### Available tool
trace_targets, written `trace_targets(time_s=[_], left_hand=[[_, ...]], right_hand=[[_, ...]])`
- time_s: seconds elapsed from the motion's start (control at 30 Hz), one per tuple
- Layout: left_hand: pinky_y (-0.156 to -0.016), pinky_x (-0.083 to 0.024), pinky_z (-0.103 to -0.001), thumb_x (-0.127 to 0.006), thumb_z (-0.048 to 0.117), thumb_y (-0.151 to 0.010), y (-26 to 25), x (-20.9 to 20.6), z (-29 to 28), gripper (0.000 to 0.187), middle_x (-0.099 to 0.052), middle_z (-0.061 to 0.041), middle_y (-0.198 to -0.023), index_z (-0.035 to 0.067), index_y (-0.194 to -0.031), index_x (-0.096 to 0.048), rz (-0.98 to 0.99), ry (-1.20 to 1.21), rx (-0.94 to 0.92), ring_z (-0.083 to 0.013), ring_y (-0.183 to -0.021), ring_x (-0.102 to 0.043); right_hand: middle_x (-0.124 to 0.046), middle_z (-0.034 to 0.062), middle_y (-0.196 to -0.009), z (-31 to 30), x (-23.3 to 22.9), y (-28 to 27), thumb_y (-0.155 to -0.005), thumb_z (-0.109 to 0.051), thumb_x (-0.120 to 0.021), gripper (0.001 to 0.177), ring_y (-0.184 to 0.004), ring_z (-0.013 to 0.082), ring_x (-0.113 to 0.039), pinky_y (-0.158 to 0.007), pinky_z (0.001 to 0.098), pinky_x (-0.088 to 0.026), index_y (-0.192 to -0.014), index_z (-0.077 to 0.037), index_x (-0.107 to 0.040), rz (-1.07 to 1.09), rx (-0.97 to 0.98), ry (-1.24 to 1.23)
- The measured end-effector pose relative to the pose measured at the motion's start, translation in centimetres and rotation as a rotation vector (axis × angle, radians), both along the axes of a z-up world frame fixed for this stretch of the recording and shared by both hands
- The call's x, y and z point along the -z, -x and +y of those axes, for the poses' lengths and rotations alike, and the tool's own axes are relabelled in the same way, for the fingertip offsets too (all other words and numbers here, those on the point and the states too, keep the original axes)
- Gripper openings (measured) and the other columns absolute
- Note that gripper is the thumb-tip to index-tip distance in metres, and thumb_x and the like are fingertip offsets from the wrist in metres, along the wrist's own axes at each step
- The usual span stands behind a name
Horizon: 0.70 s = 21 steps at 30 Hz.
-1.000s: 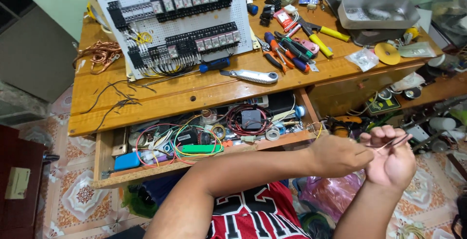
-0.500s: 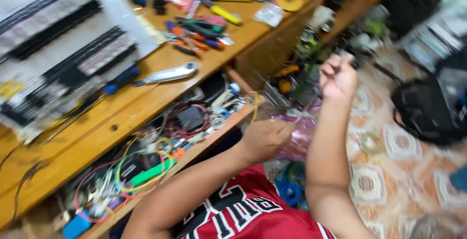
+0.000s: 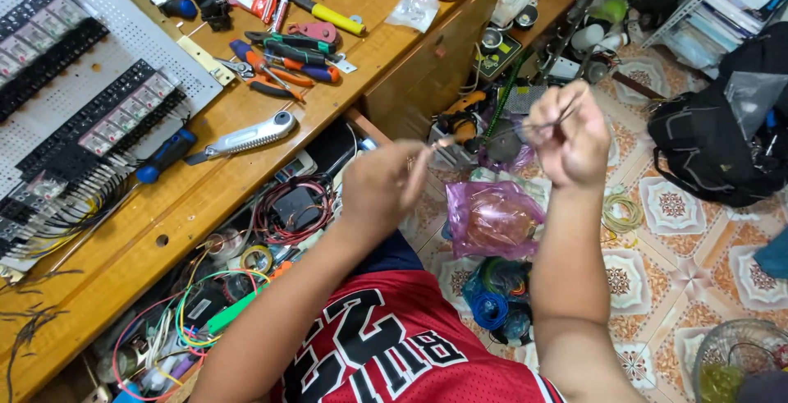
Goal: Wire an electrical relay panel by stripping wires and connecting them to terminals
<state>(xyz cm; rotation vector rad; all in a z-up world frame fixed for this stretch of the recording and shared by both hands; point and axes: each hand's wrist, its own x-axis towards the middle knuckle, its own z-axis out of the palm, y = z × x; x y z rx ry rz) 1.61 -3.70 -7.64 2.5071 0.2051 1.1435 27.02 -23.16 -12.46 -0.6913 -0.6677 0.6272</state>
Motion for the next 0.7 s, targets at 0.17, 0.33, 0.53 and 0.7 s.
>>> trace_targets(time_s=[0.17, 0.33, 0.53, 0.7], left_hand=[[-0.057, -0.053, -0.029, -0.069, 0.035, -0.095, -0.4, -4.5, 1.4, 0.006, -0.046, 0.010, -0.050, 0.031, -0.096, -0.073, 0.002, 0.279, 0.032, -0.0189, -0.052, -0.061], [-0.055, -0.055, -0.033, -0.069, 0.024, -0.095, -0.9, -5.5, 0.8, 0.006, -0.070, -0.001, -0.068, 0.020, -0.096, -0.074, -0.064, 0.328, 0.088, -0.0257, -0.060, -0.069], [-0.062, -0.058, -0.038, -0.068, 0.025, -0.095, -1.0, -5.5, 0.9, 0.008, -0.073, -0.004, -0.074, 0.021, -0.097, -0.074, -0.035, 0.320, 0.098, -0.0286, -0.072, -0.074], [-0.069, -0.059, -0.043, -0.064, 0.022, -0.097, -1.1, -6.5, 1.3, 0.012, -0.075, -0.011, -0.078, 0.014, -0.097, -0.073, -0.041, 0.366, 0.154, -0.0358, -0.079, -0.075]], right_hand=[[-0.063, 0.0166, -0.105, 1.1, -0.8, 5.5, -0.106, -0.013, -0.053, 0.014, -0.089, 0.0280, -0.076, -0.075, 0.0357, -0.067, -0.118, -0.008, -0.047, -0.021, 0.000, 0.029], [-0.037, 0.0170, -0.155, 3.6, -4.5, 11.1, -0.090, -0.029, -0.076, 0.070, -0.124, 0.0362, -0.062, -0.099, 0.0419, -0.058, -0.143, -0.010, -0.035, -0.372, 0.118, 0.202], [-0.062, 0.0161, -0.121, 6.9, -4.8, 12.5, -0.086, -0.041, -0.087, 0.052, -0.107, 0.0350, -0.069, -0.085, 0.0384, -0.059, -0.117, -0.002, -0.070, -1.016, 0.655, 0.400], [-0.072, 0.0107, -0.095, 7.4, -3.7, 11.6, -0.096, -0.017, -0.084, 0.012, -0.089, 0.0335, -0.071, -0.081, 0.0421, -0.054, -0.098, -0.007, -0.077, -1.098, 0.804, 0.329]])
